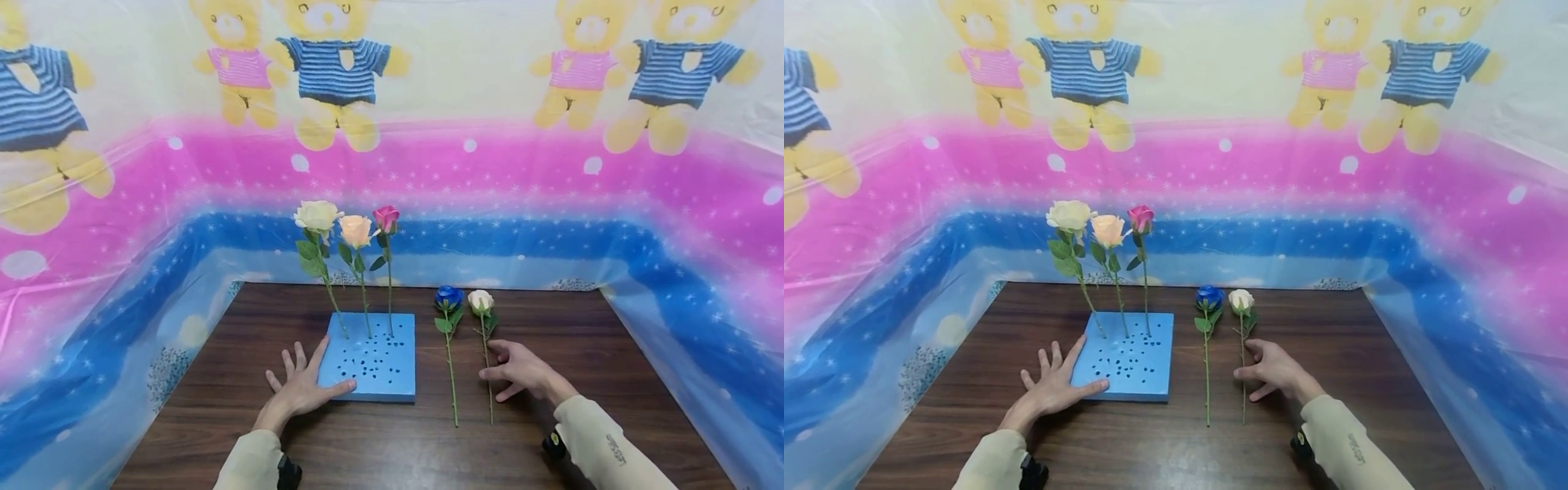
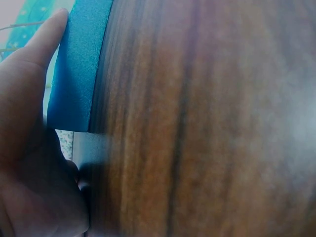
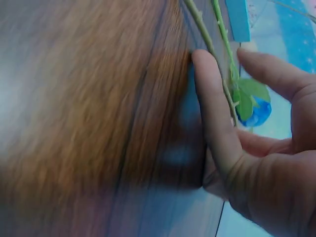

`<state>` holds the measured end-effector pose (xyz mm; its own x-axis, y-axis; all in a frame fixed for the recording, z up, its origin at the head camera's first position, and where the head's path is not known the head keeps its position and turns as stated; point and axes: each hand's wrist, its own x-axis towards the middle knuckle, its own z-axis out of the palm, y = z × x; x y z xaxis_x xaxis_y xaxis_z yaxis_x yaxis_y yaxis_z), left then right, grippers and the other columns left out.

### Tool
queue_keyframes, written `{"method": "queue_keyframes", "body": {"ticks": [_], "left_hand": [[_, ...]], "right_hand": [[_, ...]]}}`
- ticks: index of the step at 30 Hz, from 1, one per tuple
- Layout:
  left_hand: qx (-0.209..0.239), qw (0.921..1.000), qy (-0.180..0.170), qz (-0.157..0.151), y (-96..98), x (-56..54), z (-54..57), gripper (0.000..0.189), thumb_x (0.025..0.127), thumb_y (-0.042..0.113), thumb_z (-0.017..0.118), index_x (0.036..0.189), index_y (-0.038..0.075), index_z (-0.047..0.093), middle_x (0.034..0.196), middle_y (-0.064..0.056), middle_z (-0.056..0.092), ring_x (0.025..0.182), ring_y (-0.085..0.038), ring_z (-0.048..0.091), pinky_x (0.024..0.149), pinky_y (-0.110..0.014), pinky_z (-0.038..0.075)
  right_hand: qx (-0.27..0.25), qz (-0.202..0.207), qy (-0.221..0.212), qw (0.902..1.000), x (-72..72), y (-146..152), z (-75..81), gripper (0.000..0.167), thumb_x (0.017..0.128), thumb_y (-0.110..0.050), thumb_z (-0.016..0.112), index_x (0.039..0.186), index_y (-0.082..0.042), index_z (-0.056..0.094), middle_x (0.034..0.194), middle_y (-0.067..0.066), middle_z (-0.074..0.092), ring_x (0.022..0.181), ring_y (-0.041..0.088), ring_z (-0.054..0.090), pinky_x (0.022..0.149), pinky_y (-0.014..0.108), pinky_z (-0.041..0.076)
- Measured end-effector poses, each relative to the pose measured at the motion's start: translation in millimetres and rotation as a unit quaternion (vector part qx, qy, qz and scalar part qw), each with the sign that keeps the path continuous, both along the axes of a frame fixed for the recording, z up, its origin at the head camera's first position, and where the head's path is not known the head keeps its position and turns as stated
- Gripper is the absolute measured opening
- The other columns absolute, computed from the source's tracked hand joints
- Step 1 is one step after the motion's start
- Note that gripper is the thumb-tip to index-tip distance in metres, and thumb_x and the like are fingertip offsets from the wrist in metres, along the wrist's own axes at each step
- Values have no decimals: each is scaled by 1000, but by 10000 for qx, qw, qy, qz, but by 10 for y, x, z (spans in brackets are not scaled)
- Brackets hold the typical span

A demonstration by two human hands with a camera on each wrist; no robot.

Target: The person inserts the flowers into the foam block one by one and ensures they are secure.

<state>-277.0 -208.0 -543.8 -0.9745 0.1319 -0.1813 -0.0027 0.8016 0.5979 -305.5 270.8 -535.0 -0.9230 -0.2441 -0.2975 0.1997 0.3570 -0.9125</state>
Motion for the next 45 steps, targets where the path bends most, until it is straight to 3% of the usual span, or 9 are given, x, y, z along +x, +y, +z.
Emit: {"method": "queue_keyframes", "body": {"ticks": [16,21,28,39,45], "left_hand": [[-20,10000,-7,0,-2,-12,-4,124,91,83,72,182,33,5,180,-33,-22,162,-59,-30,112,-89,-26],[-28,10000,-3,1,-2,-4,1,124,91,83,72,182,31,5,180,-33,-22,162,-59,-30,112,-89,-26],[-9,10000,5,6,4,-1,12,124,91,83,72,182,31,6,180,-33,-22,162,-59,-30,112,-88,-26],[15,10000,12,9,2,4,12,124,91,82,73,182,30,7,180,-34,-21,162,-60,-29,112,-89,-25],[14,10000,33,4,0,-2,16,123,91,82,73,182,30,8,180,-34,-20,162,-60,-28,113,-89,-24]], "right_hand": [[716,-272,216,9968,24,-164,17,91,95,8,81,173,-3,35,160,47,32,94,32,77,66,46,69],[570,-215,205,9979,23,-153,34,89,97,10,77,173,-3,34,160,47,30,92,33,77,67,48,69],[169,-87,239,9995,27,-77,15,88,98,8,76,174,-6,34,158,43,32,104,37,73,69,51,69],[-188,-159,302,9992,2,20,42,91,99,9,75,175,-13,31,129,28,47,102,34,74,70,53,69],[-211,-201,378,9989,-16,35,83,89,101,8,73,175,-17,30,122,24,48,101,36,72,71,54,69]]}}
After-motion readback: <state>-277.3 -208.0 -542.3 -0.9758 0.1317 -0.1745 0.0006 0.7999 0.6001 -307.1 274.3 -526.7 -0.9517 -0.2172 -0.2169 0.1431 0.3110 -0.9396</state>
